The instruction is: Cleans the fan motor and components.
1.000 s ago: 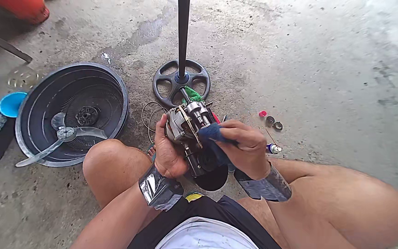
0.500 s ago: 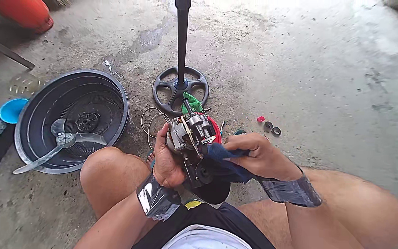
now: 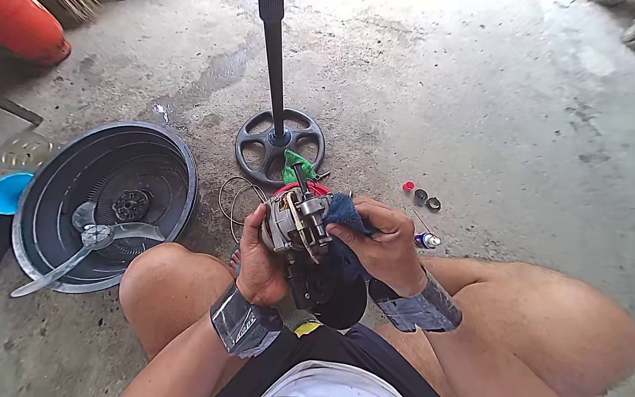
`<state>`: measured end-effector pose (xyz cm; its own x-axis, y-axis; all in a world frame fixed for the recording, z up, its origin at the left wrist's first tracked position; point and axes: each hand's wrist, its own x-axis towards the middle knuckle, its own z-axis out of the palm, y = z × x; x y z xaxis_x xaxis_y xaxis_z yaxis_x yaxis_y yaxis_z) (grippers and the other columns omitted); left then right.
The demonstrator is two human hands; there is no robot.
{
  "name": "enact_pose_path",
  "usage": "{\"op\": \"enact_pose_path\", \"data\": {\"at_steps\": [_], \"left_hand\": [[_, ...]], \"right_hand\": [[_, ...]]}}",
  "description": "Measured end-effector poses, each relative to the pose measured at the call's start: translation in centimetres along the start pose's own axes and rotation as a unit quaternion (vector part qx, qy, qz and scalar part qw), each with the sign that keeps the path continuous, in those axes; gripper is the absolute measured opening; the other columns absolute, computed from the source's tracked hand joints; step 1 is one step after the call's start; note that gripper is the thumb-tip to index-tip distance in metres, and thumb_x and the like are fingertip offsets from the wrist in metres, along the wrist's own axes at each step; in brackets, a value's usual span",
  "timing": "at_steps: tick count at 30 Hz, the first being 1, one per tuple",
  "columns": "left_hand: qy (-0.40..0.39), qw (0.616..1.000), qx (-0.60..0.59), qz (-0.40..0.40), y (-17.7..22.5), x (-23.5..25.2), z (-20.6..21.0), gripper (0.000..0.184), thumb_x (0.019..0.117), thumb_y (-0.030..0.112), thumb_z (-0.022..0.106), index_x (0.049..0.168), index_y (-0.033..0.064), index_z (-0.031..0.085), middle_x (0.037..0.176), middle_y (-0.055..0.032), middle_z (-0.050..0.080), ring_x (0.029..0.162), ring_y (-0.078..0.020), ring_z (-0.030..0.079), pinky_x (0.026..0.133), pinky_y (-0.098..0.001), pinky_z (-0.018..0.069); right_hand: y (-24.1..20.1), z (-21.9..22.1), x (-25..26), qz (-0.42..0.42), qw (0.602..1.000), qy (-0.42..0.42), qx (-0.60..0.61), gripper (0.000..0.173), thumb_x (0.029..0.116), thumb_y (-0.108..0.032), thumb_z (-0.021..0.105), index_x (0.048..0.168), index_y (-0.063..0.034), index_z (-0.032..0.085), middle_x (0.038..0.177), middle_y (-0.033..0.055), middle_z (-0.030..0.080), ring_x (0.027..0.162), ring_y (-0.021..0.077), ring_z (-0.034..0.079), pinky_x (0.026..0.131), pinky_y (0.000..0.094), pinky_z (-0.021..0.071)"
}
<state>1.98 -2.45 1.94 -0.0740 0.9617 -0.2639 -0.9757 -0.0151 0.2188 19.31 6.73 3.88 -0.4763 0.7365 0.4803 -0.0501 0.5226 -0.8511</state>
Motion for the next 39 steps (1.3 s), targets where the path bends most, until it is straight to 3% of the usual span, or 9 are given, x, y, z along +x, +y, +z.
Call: {"op": "enact_pose_path", "data": {"at_steps": [7,13,17,19,21,25,31,35,39], "left_hand": [[-0.005,1.000,-0.019,-0.002,0.3,-0.2,-0.1,0.054,0.1014,0.053,0.044,0.116,0.0054,0.065,0.109,-0.0192,0.069,0.103,-0.0292,0.069,0.087,-0.0496,0.0584],[-0.015,1.000,-0.014,-0.001,0.1,-0.4,-0.1,0.051,0.1013,0.049,0.047,0.116,0.0044,0.066,0.108,-0.0193,0.070,0.102,-0.0288,0.070,0.087,-0.0485,0.0586],[-0.003,1.000,-0.018,-0.003,0.1,-0.5,-0.2,0.055,0.1015,0.053,0.042,0.115,0.0058,0.066,0.108,-0.0190,0.070,0.103,-0.0287,0.070,0.088,-0.0494,0.0584],[0.008,1.000,-0.022,-0.009,0.3,-0.4,-0.2,0.059,0.1011,0.058,0.039,0.117,0.0066,0.065,0.109,-0.0191,0.070,0.103,-0.0297,0.069,0.087,-0.0507,0.0581],[-0.003,0.999,-0.030,-0.010,0.5,-0.3,-0.2,0.061,0.1004,0.059,0.040,0.118,0.0067,0.065,0.110,-0.0195,0.069,0.104,-0.0300,0.069,0.088,-0.0512,0.0577],[-0.008,0.999,-0.042,-0.014,0.9,-0.5,-0.1,0.062,0.0965,0.061,0.046,0.118,0.0072,0.066,0.111,-0.0197,0.070,0.106,-0.0304,0.069,0.089,-0.0520,0.0575],[-0.033,0.998,-0.043,-0.032,1.0,-0.5,-0.4,0.063,0.0937,0.062,0.051,0.119,0.0071,0.066,0.113,-0.0203,0.069,0.107,-0.0313,0.068,0.090,-0.0527,0.0568],[-0.042,0.998,-0.041,-0.020,0.9,-0.5,-0.3,0.060,0.0958,0.059,0.050,0.120,0.0061,0.066,0.112,-0.0203,0.069,0.106,-0.0307,0.068,0.090,-0.0514,0.0572],[-0.043,0.998,-0.035,-0.012,0.8,-0.5,-0.2,0.057,0.0962,0.056,0.052,0.119,0.0049,0.066,0.112,-0.0200,0.069,0.107,-0.0303,0.068,0.091,-0.0509,0.0571]], "right_hand": [[0.7,-1.0,-0.7,-0.050,0.993,-0.095,0.039,0.012,0.0921,-0.010,0.077,0.103,-0.0038,0.076,0.110,0.0052,0.069,0.107,0.0056,0.064,0.095,0.0219,0.0553],[0.6,-1.1,-0.2,-0.090,0.990,-0.109,-0.011,0.021,0.0968,-0.019,0.073,0.103,-0.0001,0.071,0.103,0.0066,0.067,0.101,0.0028,0.063,0.090,0.0170,0.0535],[-0.3,-2.8,0.7,-0.060,0.968,-0.245,0.006,0.024,0.0944,-0.022,0.063,0.092,0.0012,0.067,0.097,0.0091,0.060,0.095,0.0087,0.056,0.082,0.0193,0.0471],[-0.1,-3.3,0.3,-0.017,0.973,-0.213,0.081,0.021,0.0932,-0.021,0.063,0.091,-0.0008,0.067,0.098,0.0063,0.061,0.095,0.0071,0.057,0.081,0.0199,0.0478],[0.3,-3.5,-0.5,0.044,0.977,-0.077,0.193,0.014,0.0973,-0.018,0.065,0.101,-0.0073,0.073,0.101,0.0011,0.069,0.096,0.0068,0.064,0.085,0.0247,0.0553],[-0.4,-3.7,-0.4,0.156,0.904,0.134,0.375,0.022,0.1019,-0.028,0.058,0.113,-0.0134,0.070,0.101,0.0054,0.074,0.095,0.0142,0.072,0.087,0.0369,0.0614],[-0.4,-3.5,-0.4,0.178,0.911,0.149,0.340,0.029,0.1013,-0.005,0.044,0.106,-0.0115,0.072,0.098,0.0053,0.074,0.093,0.0129,0.072,0.085,0.0357,0.0617],[0.0,-3.3,-0.7,0.099,0.948,0.078,0.293,0.024,0.1016,-0.003,0.057,0.106,-0.0156,0.077,0.103,0.0001,0.076,0.097,0.0090,0.072,0.091,0.0313,0.0603],[0.4,-2.5,-0.6,0.079,0.968,0.004,0.240,0.022,0.0911,-0.003,0.074,0.110,-0.0127,0.076,0.108,-0.0009,0.076,0.101,0.0089,0.071,0.094,0.0309,0.0596]]}}
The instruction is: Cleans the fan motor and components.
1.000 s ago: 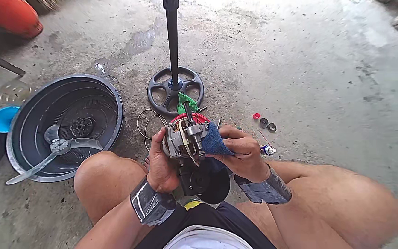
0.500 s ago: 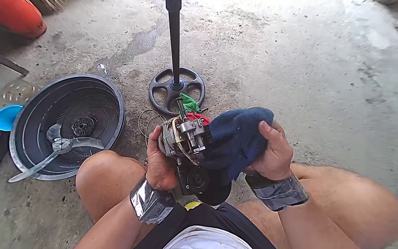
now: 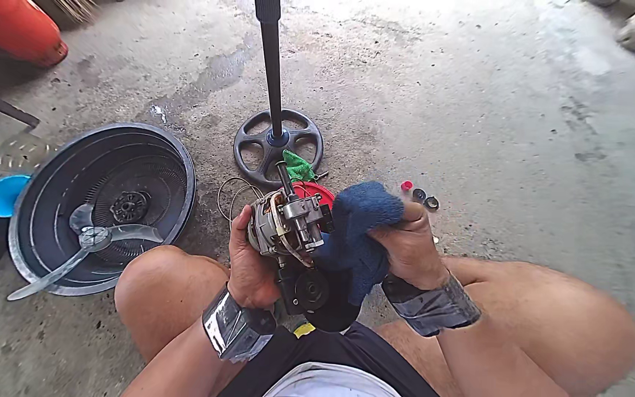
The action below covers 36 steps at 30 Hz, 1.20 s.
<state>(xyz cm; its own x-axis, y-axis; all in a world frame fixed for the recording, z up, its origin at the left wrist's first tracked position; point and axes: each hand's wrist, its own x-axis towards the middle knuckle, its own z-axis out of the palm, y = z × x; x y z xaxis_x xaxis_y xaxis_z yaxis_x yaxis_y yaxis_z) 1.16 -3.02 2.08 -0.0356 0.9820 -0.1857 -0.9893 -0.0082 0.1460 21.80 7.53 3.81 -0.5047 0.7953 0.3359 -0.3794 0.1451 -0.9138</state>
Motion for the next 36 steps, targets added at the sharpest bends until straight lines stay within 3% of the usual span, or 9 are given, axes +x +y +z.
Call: {"op": "enact_pose_path", "data": {"at_steps": [2,5,10,16,19,21,25,32,36], "left_hand": [[-0.001,1.000,0.026,0.013,-0.2,-0.1,0.1,0.054,0.0959,0.053,0.055,0.118,0.0048,0.067,0.111,-0.0191,0.070,0.106,-0.0288,0.069,0.091,-0.0494,0.0575],[0.016,0.997,0.065,0.047,-0.5,-0.2,0.4,0.047,0.0952,0.047,0.060,0.115,0.0049,0.068,0.107,-0.0178,0.071,0.102,-0.0263,0.071,0.089,-0.0466,0.0593],[0.012,0.995,0.086,0.055,-0.9,-0.3,-0.2,0.047,0.0929,0.047,0.064,0.114,0.0052,0.069,0.107,-0.0168,0.071,0.101,-0.0245,0.071,0.088,-0.0449,0.0594],[-0.021,0.995,0.083,0.056,-0.4,-0.4,-0.2,0.048,0.0921,0.047,0.066,0.115,0.0057,0.069,0.108,-0.0167,0.072,0.103,-0.0249,0.071,0.090,-0.0456,0.0589],[-0.037,0.992,0.103,0.060,-0.1,-0.4,-0.5,0.046,0.0916,0.046,0.067,0.114,0.0054,0.070,0.106,-0.0166,0.072,0.101,-0.0251,0.071,0.088,-0.0462,0.0592],[-0.031,0.990,0.118,0.073,-0.3,-0.5,-0.5,0.045,0.0920,0.045,0.067,0.113,0.0055,0.070,0.105,-0.0161,0.072,0.099,-0.0243,0.071,0.087,-0.0452,0.0595],[-0.030,0.989,0.121,0.083,-0.7,-0.6,-0.4,0.045,0.0920,0.044,0.068,0.114,0.0047,0.070,0.105,-0.0170,0.072,0.100,-0.0249,0.071,0.087,-0.0454,0.0595],[0.032,0.996,0.079,0.039,-1.7,-0.4,0.2,0.047,0.0951,0.048,0.061,0.114,0.0051,0.067,0.104,-0.0171,0.071,0.097,-0.0247,0.071,0.085,-0.0449,0.0598],[0.064,0.995,0.063,0.048,-1.5,-0.2,0.1,0.047,0.1000,0.047,0.052,0.114,0.0043,0.066,0.104,-0.0183,0.070,0.098,-0.0263,0.070,0.085,-0.0461,0.0591]], "right_hand": [[0.4,1.4,0.1,0.026,0.998,-0.002,-0.055,0.028,0.0862,-0.007,0.081,0.113,-0.0040,0.073,0.106,0.0033,0.076,0.099,0.0118,0.072,0.093,0.0325,0.0614],[1.1,3.3,-0.5,0.048,0.995,0.034,-0.079,0.022,0.0956,-0.008,0.071,0.114,0.0032,0.068,0.103,0.0056,0.075,0.097,0.0115,0.072,0.091,0.0312,0.0615],[2.0,5.0,-1.2,0.015,0.990,0.130,-0.053,0.021,0.1059,-0.005,0.052,0.103,-0.0023,0.073,0.094,-0.0004,0.075,0.089,0.0055,0.071,0.086,0.0265,0.0607],[1.3,3.2,-1.3,0.000,0.999,0.029,-0.033,0.016,0.0993,-0.004,0.063,0.111,-0.0062,0.073,0.105,-0.0032,0.076,0.097,0.0038,0.071,0.090,0.0253,0.0596],[-0.3,0.4,-0.1,-0.015,0.990,-0.050,-0.127,0.015,0.0944,0.000,0.069,0.109,0.0002,0.074,0.106,0.0031,0.076,0.099,0.0086,0.072,0.092,0.0288,0.0607],[-1.1,-0.3,0.2,-0.077,0.971,-0.007,-0.225,0.009,0.0940,-0.006,0.072,0.102,-0.0036,0.077,0.101,0.0018,0.075,0.097,0.0086,0.070,0.089,0.0276,0.0604],[-1.8,1.6,-0.4,-0.127,0.938,-0.040,-0.320,0.022,0.0977,-0.024,0.072,0.115,-0.0107,0.074,0.120,0.0064,0.065,0.113,0.0091,0.062,0.098,0.0270,0.0553],[0.6,3.4,-1.3,-0.198,0.905,0.052,-0.372,0.010,0.0914,-0.015,0.079,0.095,-0.0062,0.075,0.104,0.0098,0.068,0.100,0.0095,0.066,0.089,0.0229,0.0576],[0.0,2.8,-1.6,-0.166,0.936,-0.032,-0.307,0.016,0.0947,-0.018,0.074,0.099,-0.0026,0.072,0.103,0.0070,0.066,0.100,0.0070,0.063,0.087,0.0199,0.0545]]}}
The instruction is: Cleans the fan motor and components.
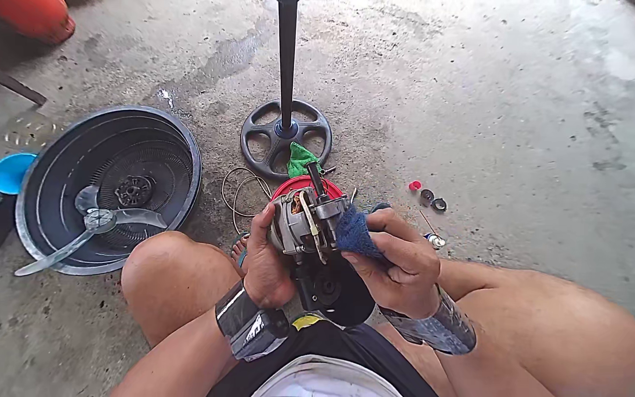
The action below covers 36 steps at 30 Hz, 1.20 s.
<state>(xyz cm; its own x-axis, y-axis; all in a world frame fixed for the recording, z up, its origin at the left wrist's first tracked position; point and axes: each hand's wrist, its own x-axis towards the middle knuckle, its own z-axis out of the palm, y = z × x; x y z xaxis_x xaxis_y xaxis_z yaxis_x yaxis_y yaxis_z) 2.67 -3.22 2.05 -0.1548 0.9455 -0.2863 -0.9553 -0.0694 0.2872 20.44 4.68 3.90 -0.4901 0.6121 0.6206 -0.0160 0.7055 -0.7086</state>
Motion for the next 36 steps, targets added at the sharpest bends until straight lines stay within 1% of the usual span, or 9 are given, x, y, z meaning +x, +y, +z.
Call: {"op": "enact_pose_path", "data": {"at_steps": [5,10,20,23,26,28,30,33,36], "left_hand": [[0.027,0.997,0.060,0.050,0.0,-0.1,0.6,0.042,0.0992,0.045,0.056,0.112,0.0060,0.066,0.099,-0.0159,0.071,0.093,-0.0227,0.072,0.083,-0.0419,0.0608],[0.059,0.996,0.059,0.031,-0.1,-0.2,0.7,0.041,0.1020,0.043,0.051,0.111,0.0063,0.066,0.097,-0.0154,0.071,0.092,-0.0217,0.071,0.083,-0.0408,0.0606],[0.151,0.988,0.008,-0.018,0.3,0.0,1.2,0.050,0.1052,0.051,0.041,0.117,0.0077,0.063,0.101,-0.0168,0.070,0.094,-0.0256,0.071,0.082,-0.0459,0.0601],[0.144,0.989,0.035,-0.019,0.5,0.0,1.0,0.049,0.1042,0.051,0.045,0.118,0.0086,0.064,0.102,-0.0160,0.070,0.095,-0.0252,0.071,0.084,-0.0455,0.0599],[0.114,0.991,0.067,-0.009,0.6,-0.1,0.8,0.046,0.1027,0.051,0.049,0.120,0.0117,0.065,0.104,-0.0140,0.071,0.097,-0.0236,0.070,0.085,-0.0443,0.0596],[0.100,0.991,0.084,0.007,0.6,-0.1,0.7,0.045,0.1021,0.052,0.050,0.121,0.0145,0.066,0.105,-0.0118,0.071,0.098,-0.0220,0.070,0.085,-0.0433,0.0598],[0.095,0.991,0.091,0.026,0.8,0.1,0.8,0.045,0.1023,0.053,0.049,0.121,0.0153,0.066,0.106,-0.0104,0.071,0.098,-0.0214,0.070,0.085,-0.0429,0.0600],[0.079,0.991,0.092,0.049,1.0,0.2,0.9,0.045,0.1030,0.053,0.047,0.120,0.0160,0.066,0.105,-0.0087,0.071,0.098,-0.0197,0.070,0.084,-0.0417,0.0599],[0.016,0.995,0.081,0.053,0.9,0.0,0.8,0.045,0.1052,0.051,0.041,0.120,0.0163,0.065,0.107,-0.0076,0.070,0.101,-0.0169,0.069,0.087,-0.0393,0.0590]], "right_hand": [[-0.8,0.9,-0.3,-0.008,0.997,-0.036,-0.063,0.019,0.1021,-0.024,0.064,0.116,-0.0136,0.072,0.123,0.0068,0.060,0.120,0.0090,0.057,0.103,0.0244,0.0500],[0.0,2.1,-0.7,-0.082,0.968,-0.057,-0.229,0.008,0.0929,-0.015,0.070,0.090,-0.0208,0.075,0.109,0.0083,0.062,0.108,0.0178,0.056,0.094,0.0275,0.0466],[1.1,2.9,-1.7,-0.106,0.945,-0.063,-0.304,0.006,0.0940,-0.021,0.068,0.092,-0.0174,0.073,0.103,0.0105,0.062,0.100,0.0210,0.058,0.090,0.0302,0.0475],[1.2,1.5,-1.1,-0.083,0.977,-0.065,-0.187,0.009,0.0947,-0.019,0.068,0.096,-0.0129,0.074,0.103,0.0087,0.065,0.098,0.0163,0.061,0.087,0.0279,0.0512],[-0.3,-0.8,-0.3,0.050,0.993,0.061,0.083,0.014,0.1011,-0.014,0.063,0.109,-0.0139,0.075,0.105,-0.0034,0.073,0.099,0.0063,0.068,0.088,0.0255,0.0579],[-1.8,-2.7,-0.2,0.152,0.935,0.134,0.292,0.021,0.1053,-0.024,0.055,0.116,-0.0176,0.073,0.109,-0.0034,0.075,0.103,0.0085,0.071,0.093,0.0289,0.0589],[-2.4,-4.7,-0.4,0.195,0.876,0.058,0.438,0.028,0.1018,-0.032,0.057,0.119,-0.0168,0.073,0.114,-0.0018,0.075,0.110,0.0091,0.069,0.097,0.0300,0.0566],[-2.3,-3.1,-0.4,0.108,0.942,-0.210,0.239,0.026,0.1051,-0.027,0.049,0.115,-0.0147,0.070,0.116,-0.0057,0.070,0.114,0.0023,0.062,0.102,0.0241,0.0500],[-2.8,2.7,-3.5,-0.001,0.942,-0.298,-0.152,0.034,0.1005,-0.039,0.061,0.125,-0.0147,0.066,0.134,0.0110,0.065,0.135,0.0267,0.055,0.118,0.0505,0.0365]]}}
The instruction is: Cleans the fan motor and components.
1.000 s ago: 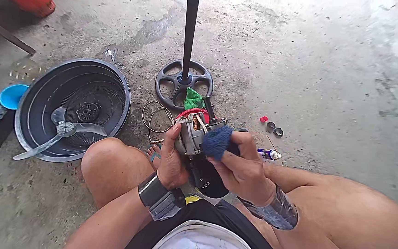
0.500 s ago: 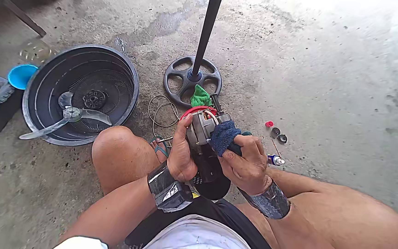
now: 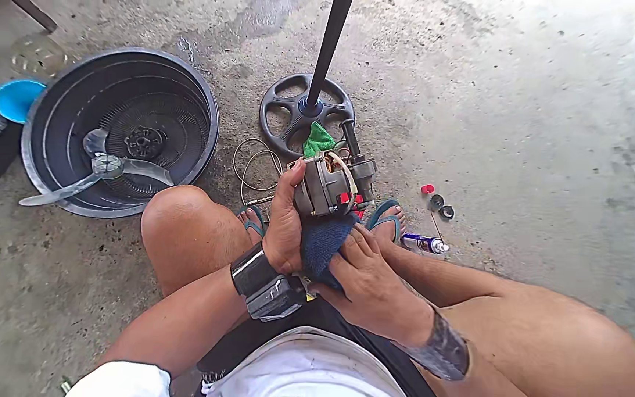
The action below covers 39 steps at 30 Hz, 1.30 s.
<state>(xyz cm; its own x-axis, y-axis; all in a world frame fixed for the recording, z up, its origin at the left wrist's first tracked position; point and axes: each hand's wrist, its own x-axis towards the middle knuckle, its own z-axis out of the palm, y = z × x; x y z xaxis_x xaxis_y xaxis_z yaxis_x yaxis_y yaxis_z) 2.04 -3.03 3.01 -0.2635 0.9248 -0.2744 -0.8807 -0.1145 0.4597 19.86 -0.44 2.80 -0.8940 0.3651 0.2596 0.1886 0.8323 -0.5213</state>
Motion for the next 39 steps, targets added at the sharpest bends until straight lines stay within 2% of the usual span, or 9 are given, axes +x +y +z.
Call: {"op": "enact_pose_path", "data": {"at_steps": [4,10,14,19,24,27,31,35,39], "left_hand": [[0.011,1.000,0.013,0.017,-0.5,-0.3,0.1,0.042,0.1038,0.050,0.046,0.119,0.0154,0.065,0.107,-0.0078,0.070,0.103,-0.0169,0.069,0.090,-0.0393,0.0584],[0.049,0.995,0.056,0.063,-0.5,-0.6,0.2,0.056,0.0911,0.050,0.066,0.135,0.0179,0.053,0.112,-0.0066,0.069,0.105,-0.0172,0.069,0.092,-0.0397,0.0582],[0.061,0.981,0.163,0.082,-1.4,-0.8,-0.3,0.094,0.0827,0.059,0.071,0.159,0.0201,0.032,0.131,-0.0059,0.063,0.118,-0.0159,0.062,0.102,-0.0371,0.0519],[0.054,0.974,0.187,0.114,-1.6,-0.2,-0.3,0.097,0.0849,0.060,0.070,0.162,0.0237,0.024,0.145,-0.0066,0.054,0.130,-0.0180,0.055,0.107,-0.0401,0.0481],[0.016,0.984,0.116,0.135,-1.6,0.9,-0.6,0.077,0.0909,0.043,0.070,0.154,0.0165,0.035,0.122,-0.0005,0.065,0.109,-0.0080,0.065,0.095,-0.0296,0.0551],[0.008,0.993,0.044,0.113,-1.4,0.9,-0.3,0.045,0.0920,0.038,0.070,0.128,0.0147,0.055,0.101,-0.0021,0.071,0.094,-0.0099,0.070,0.085,-0.0297,0.0596],[0.013,0.996,0.057,0.074,-0.7,0.2,-0.8,0.078,0.0833,0.049,0.075,0.147,0.0148,0.044,0.114,-0.0082,0.069,0.103,-0.0167,0.069,0.090,-0.0363,0.0590],[-0.070,0.977,0.148,0.135,-0.6,-0.1,-2.3,0.097,0.0844,0.048,0.075,0.158,0.0101,0.025,0.129,-0.0049,0.063,0.114,-0.0111,0.063,0.099,-0.0328,0.0541],[-0.197,0.933,0.241,0.182,-0.2,-0.5,-3.0,0.098,0.0866,0.049,0.076,0.162,0.0247,0.019,0.142,0.0075,0.056,0.122,-0.0026,0.059,0.104,-0.0260,0.0509]], "right_hand": [[-1.0,2.5,0.2,0.059,0.988,0.121,-0.070,0.039,0.0886,-0.033,0.073,0.117,-0.0068,0.069,0.121,0.0193,0.069,0.122,0.0282,0.063,0.112,0.0431,0.0459],[1.5,0.9,1.4,0.162,0.986,0.032,-0.030,0.070,0.0885,-0.076,0.057,0.108,-0.0117,0.075,0.115,0.0078,0.075,0.120,0.0257,0.065,0.102,0.0540,0.0462],[1.3,0.4,2.2,0.151,0.986,0.053,0.053,0.050,0.1032,-0.055,0.051,0.106,-0.0106,0.073,0.106,0.0075,0.075,0.109,0.0213,0.067,0.098,0.0492,0.0479],[0.4,1.5,2.6,0.093,0.977,0.175,-0.080,0.030,0.1000,-0.035,0.065,0.088,-0.0105,0.077,0.092,0.0056,0.079,0.097,0.0189,0.073,0.093,0.0417,0.0533],[-1.3,1.3,2.4,-0.079,0.969,0.230,0.044,0.008,0.0984,-0.009,0.058,0.093,-0.0079,0.065,0.103,0.0070,0.075,0.114,0.0176,0.067,0.109,0.0367,0.0462],[-2.0,0.3,2.4,-0.059,0.942,0.262,0.200,0.007,0.0997,-0.011,0.064,0.102,-0.0055,0.066,0.105,0.0042,0.072,0.108,0.0081,0.067,0.099,0.0259,0.0552],[-0.2,-2.0,0.0,0.054,0.875,0.395,0.273,0.018,0.0987,-0.020,0.069,0.115,-0.0259,0.074,0.107,-0.0146,0.075,0.098,-0.0025,0.070,0.088,0.0176,0.0587],[1.1,-5.4,0.2,0.120,0.761,0.496,0.401,0.021,0.1066,-0.028,0.054,0.114,-0.0208,0.071,0.106,-0.0057,0.076,0.101,0.0062,0.072,0.093,0.0268,0.0596],[2.5,-7.1,-0.1,0.094,0.810,0.455,0.357,0.022,0.1067,-0.020,0.053,0.119,-0.0227,0.070,0.110,-0.0085,0.075,0.105,0.0043,0.070,0.096,0.0255,0.0577]]}}
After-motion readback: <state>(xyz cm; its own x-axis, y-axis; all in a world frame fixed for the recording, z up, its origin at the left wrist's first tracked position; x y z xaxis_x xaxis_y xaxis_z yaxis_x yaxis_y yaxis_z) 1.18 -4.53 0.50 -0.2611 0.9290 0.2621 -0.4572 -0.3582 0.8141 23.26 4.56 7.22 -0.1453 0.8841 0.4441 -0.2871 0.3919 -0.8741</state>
